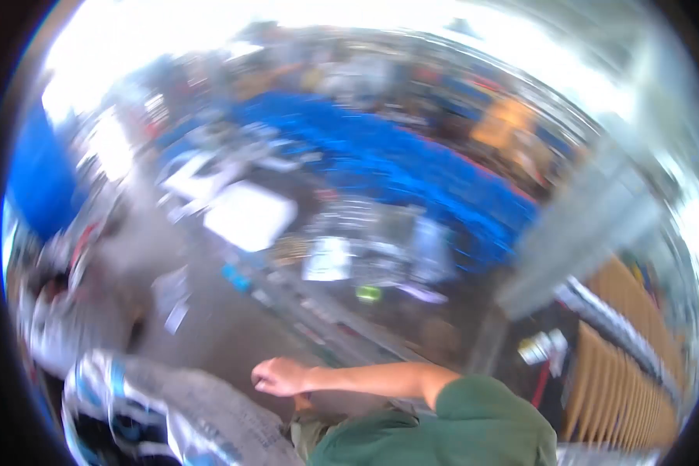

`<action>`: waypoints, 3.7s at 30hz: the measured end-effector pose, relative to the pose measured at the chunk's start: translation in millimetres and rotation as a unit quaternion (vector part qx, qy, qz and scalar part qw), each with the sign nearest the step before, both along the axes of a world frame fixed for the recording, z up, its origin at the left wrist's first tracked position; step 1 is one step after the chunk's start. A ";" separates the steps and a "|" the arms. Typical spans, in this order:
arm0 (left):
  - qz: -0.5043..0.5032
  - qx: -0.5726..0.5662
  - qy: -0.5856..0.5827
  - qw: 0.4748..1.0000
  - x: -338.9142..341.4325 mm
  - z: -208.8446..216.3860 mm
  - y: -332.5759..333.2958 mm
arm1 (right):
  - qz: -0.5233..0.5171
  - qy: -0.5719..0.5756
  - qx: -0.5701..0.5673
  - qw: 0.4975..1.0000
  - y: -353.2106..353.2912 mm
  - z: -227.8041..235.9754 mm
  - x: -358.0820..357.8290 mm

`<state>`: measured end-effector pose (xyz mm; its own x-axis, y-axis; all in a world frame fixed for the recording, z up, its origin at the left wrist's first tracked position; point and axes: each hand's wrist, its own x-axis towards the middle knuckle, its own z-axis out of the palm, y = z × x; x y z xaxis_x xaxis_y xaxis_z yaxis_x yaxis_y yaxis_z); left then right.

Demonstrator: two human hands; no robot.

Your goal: The person collects a blue cable and a small circular component, then uses a wrench and a screwdriver to assemble the component by hand.

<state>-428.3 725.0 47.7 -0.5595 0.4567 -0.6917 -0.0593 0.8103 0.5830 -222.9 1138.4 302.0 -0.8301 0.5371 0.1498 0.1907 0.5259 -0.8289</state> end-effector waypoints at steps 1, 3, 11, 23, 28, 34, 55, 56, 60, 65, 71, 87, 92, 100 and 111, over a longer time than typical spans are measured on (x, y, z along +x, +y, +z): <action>0.021 0.015 0.027 0.999 -33.6 2.5 -3.7 | 0.020 0.009 0.051 0.998 27.6 -1.1 -49.8; -0.050 0.071 0.051 0.995 -99.9 -31.6 43.3 | 0.006 -0.021 0.050 0.999 94.2 -15.3 -79.7; -0.131 0.044 0.286 0.948 -420.7 122.2 395.2 | -0.002 -0.098 -0.069 0.993 281.7 -21.3 -284.6; 0.179 -0.004 0.263 0.948 -632.5 197.2 547.6 | 0.101 -0.148 -0.132 0.975 618.6 10.8 -677.6; 0.307 -0.242 0.159 0.906 -587.3 65.7 573.1 | 0.101 -0.113 -0.207 0.966 743.7 18.7 -876.1; 0.142 -0.216 -0.237 0.936 -850.7 22.3 754.8 | 0.097 -0.063 -0.036 0.993 847.2 1.8 -1082.5; -0.033 0.034 0.218 0.975 -1676.0 79.8 1356.8 | -0.010 -0.570 -0.123 0.812 1203.0 -313.5 -1339.5; -0.007 -0.008 0.203 0.979 -1680.0 88.7 1350.0 | 0.004 -0.581 -0.109 0.807 1240.8 -304.9 -1377.8; 0.159 -0.015 0.149 0.976 -1717.3 121.5 1328.4 | 0.050 -0.620 -0.036 0.782 1416.1 -295.0 -1582.1; 0.322 0.016 0.207 0.924 -1820.3 141.5 1369.3 | -0.003 -0.441 0.111 0.891 1594.3 -288.2 -1949.3; 0.237 -0.062 0.184 0.952 -2009.3 138.4 1381.5 | 0.064 -0.344 0.062 0.935 1570.7 -252.9 -2276.0; 0.055 0.070 0.213 0.973 -2741.9 145.5 1508.3 | 0.165 -0.634 -0.050 0.754 1409.9 -299.8 -2581.2; 0.022 -0.040 0.205 0.978 -2923.8 140.6 1467.6 | 0.176 -0.621 -0.038 0.762 1413.3 -289.4 -2803.5; 0.350 0.059 0.213 0.910 -3200.4 145.5 1325.1 | 0.051 -0.583 -0.110 0.803 1421.9 -273.1 -3184.0; 0.465 -0.045 -0.032 0.884 -3534.7 -45.9 1123.5 | 0.285 -0.592 0.043 0.753 1218.0 -255.3 -3598.5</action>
<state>-3963.0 1848.4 1.9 -0.6220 -0.2376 -0.7461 -0.7545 0.4369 0.4898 -3821.4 2356.5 46.7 -0.5016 0.0740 -0.8619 0.4921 0.8438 -0.2140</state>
